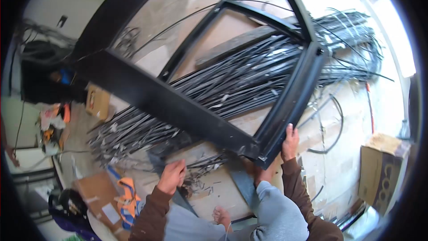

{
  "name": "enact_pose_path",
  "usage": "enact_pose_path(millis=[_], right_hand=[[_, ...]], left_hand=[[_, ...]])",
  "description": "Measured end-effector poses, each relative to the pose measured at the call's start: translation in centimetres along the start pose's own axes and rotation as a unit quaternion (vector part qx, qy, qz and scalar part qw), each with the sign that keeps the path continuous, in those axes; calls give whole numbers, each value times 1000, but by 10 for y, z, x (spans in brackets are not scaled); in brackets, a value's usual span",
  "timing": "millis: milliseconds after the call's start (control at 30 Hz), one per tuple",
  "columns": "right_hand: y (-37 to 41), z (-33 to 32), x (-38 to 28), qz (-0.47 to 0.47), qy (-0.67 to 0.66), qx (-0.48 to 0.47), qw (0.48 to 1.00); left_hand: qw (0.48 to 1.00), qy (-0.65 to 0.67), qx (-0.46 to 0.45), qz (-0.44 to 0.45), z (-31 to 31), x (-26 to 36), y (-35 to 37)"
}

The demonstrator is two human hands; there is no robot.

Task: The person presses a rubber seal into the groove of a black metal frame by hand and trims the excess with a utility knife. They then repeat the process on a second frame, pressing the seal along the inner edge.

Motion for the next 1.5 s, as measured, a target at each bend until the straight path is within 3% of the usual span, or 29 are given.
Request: enact_pose_path(millis=[33, 200, 333, 533, 800, 1033, 1067, 1100, 1133, 1167, 1200, 1233, 1267, 1300, 1333, 1400, 1433, 1467, 1500], right_hand=[[-2, 4, -8, -12, -54, -7, 998], [-13, -8, -9, -28, 2, -33, 999], [-12, 2, -23, -36, -28, -36, 998], [-16, -5, -11, -16, -19, -70, 997], [-8, -6, -18, 0, 4, -47, 999], [-2, -6, -17, 25, -35, -47, 998], [-4, -15, -8, 29, 38, -54, 997], [-1, -27, -10, -6, 126, 4, 992], [9, -30, -6, 44, 57, 44, 996], [21, -39, -3, -49, -24, 108, 993], [33, -59, -12, -114, 156, 118, 974], [54, -47, -51, -161, 205, 97, 960], [64, -35, -68, -154, 165, 7, 974], [75, -14, -82, -77, 131, -118, 981], [88, 14, -91, 1, 76, -228, 971], [128, 67, -91, 167, -25, -491, 855], [145, 98, -108, 154, -5, -591, 792], [161, 123, -126, 174, -95, -584, 787], [164, 149, -149, 89, -49, -625, 774]], left_hand=[[1000, -15, -7, -12, 4, -7, -4], [995, -82, -25, -44, 3, -37, -22], [977, -215, -17, -5, -2, -37, -31], [981, -191, -33, -1, 3, -35, -35], [978, -195, -58, -44, 28, -24, -38], [968, -240, -67, -37, 41, -17, -42], [958, -274, -85, 7, 46, -17, -46], [946, -308, -84, 56, 47, -11, -47], [945, -318, -80, 7, 51, -8, -43], [943, -320, -81, 42, 53, -6, -43], [953, -286, -84, 50, 56, -13, -46], [936, -319, -85, 120, 62, -7, -48], [958, -261, -74, 95, 70, -2, -38], [973, -203, -77, 75, 88, 7, -28], [978, -141, -100, 114, 106, 8, -32], [975, -15, -123, 186, 150, 25, -18], [958, 26, -161, 236, 174, 35, -15], [943, 147, -209, 215, 202, 43, -4], [944, 99, -219, 227, 216, 55, 1]])
Point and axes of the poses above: each hand's wrist, its own y-axis away from the middle knuckle, its own z-axis out of the palm, x = y × z, the point moved 9 cm from there along -y, towards the middle knuckle, and after that the axes turned 13 degrees about -x, right-handed, at the moved point
